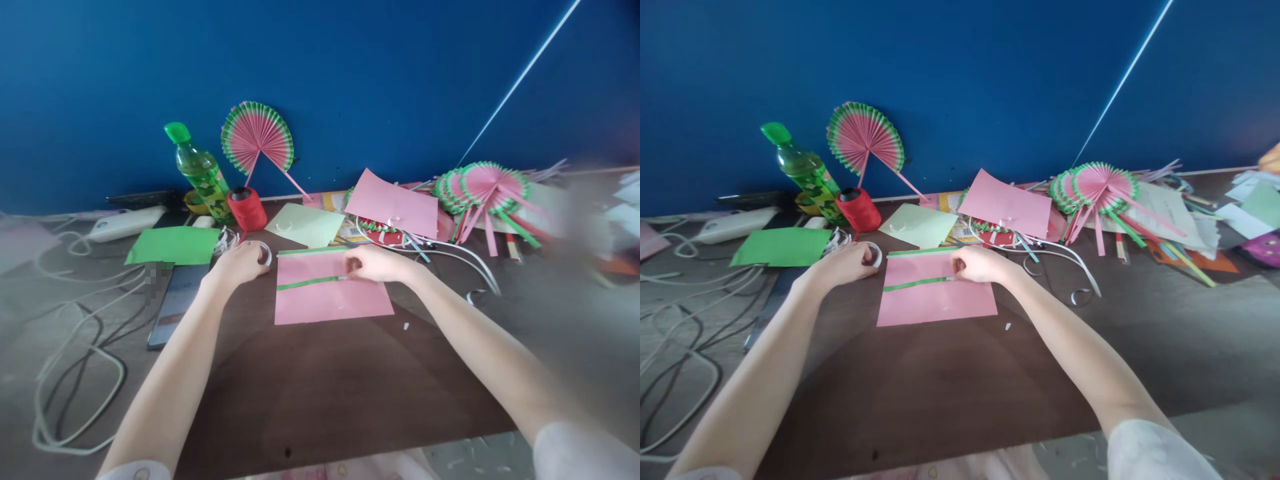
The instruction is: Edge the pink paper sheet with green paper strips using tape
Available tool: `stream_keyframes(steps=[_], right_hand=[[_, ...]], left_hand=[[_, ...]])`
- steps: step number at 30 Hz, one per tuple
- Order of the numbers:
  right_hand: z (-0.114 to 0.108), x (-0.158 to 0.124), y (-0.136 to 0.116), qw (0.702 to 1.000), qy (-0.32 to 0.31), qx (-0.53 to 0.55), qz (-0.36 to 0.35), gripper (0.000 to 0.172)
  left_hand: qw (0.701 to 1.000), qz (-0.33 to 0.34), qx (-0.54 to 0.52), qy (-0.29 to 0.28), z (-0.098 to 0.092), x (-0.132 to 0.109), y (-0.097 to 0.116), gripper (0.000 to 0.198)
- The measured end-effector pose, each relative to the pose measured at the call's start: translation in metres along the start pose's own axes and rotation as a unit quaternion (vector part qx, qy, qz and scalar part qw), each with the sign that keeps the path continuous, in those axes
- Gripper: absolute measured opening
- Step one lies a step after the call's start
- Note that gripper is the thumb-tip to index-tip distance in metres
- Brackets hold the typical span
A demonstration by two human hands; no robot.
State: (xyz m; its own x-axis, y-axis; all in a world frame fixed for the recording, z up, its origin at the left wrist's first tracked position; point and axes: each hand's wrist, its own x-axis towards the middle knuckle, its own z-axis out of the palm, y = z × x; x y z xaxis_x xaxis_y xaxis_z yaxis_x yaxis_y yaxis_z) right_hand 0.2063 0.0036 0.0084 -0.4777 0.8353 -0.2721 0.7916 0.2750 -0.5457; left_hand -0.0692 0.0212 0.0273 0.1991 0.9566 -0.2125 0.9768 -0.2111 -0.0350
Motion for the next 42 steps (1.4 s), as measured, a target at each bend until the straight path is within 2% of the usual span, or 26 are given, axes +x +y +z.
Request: stream_keyframes(steps=[2, 4, 6, 9, 11, 15, 18, 21, 24, 29, 35, 38, 42], right_hand=[[0.0, 0.0, 0.0, 0.999, 0.035, 0.005, -0.014, 0.006], [-0.001, -0.001, -0.002, 0.996, 0.083, 0.025, -0.034, 0.009], [-0.002, -0.002, -0.007, 0.987, 0.136, 0.063, -0.064, 0.011], [-0.001, -0.004, -0.02, 0.958, 0.227, 0.123, -0.126, 0.011], [0.001, -0.005, -0.028, 0.932, 0.288, 0.141, -0.17, 0.009], [0.009, -0.007, -0.041, 0.888, 0.366, 0.126, -0.25, 0.02], [0.015, -0.007, -0.045, 0.877, 0.377, 0.1, -0.282, 0.03], [0.017, -0.007, -0.046, 0.876, 0.375, 0.102, -0.288, 0.034], [0.017, -0.007, -0.045, 0.872, 0.378, 0.107, -0.293, 0.033], [0.016, -0.008, -0.044, 0.867, 0.379, 0.123, -0.299, 0.025], [0.017, -0.008, -0.045, 0.866, 0.371, 0.136, -0.306, 0.012], [0.016, -0.008, -0.046, 0.869, 0.368, 0.138, -0.302, 0.013], [0.014, -0.009, -0.045, 0.875, 0.357, 0.131, -0.301, 0.023]], left_hand=[[0.999, 0.018, -0.048, -0.004, 0.0, 0.002, -0.003, 0.005], [0.991, 0.032, -0.132, 0.014, -0.003, 0.001, -0.003, 0.005], [0.964, 0.056, -0.257, 0.033, -0.009, -0.001, 0.002, 0.009], [0.889, 0.113, -0.44, 0.064, -0.017, -0.007, 0.016, 0.022], [0.837, 0.133, -0.526, 0.072, -0.018, -0.01, 0.03, 0.03], [0.732, 0.162, -0.661, 0.022, -0.012, -0.015, 0.057, 0.035], [0.68, 0.183, -0.71, -0.012, -0.006, -0.016, 0.068, 0.037], [0.65, 0.197, -0.734, -0.029, -0.003, -0.017, 0.072, 0.047], [0.642, 0.191, -0.743, -0.019, -0.005, -0.019, 0.074, 0.049], [0.66, 0.178, -0.73, -0.008, -0.008, -0.025, 0.079, 0.048], [0.662, 0.165, -0.731, 0.005, -0.01, -0.028, 0.084, 0.048], [0.665, 0.156, -0.73, 0.008, -0.01, -0.029, 0.085, 0.047], [0.669, 0.144, -0.728, 0.02, -0.009, -0.031, 0.086, 0.049]])
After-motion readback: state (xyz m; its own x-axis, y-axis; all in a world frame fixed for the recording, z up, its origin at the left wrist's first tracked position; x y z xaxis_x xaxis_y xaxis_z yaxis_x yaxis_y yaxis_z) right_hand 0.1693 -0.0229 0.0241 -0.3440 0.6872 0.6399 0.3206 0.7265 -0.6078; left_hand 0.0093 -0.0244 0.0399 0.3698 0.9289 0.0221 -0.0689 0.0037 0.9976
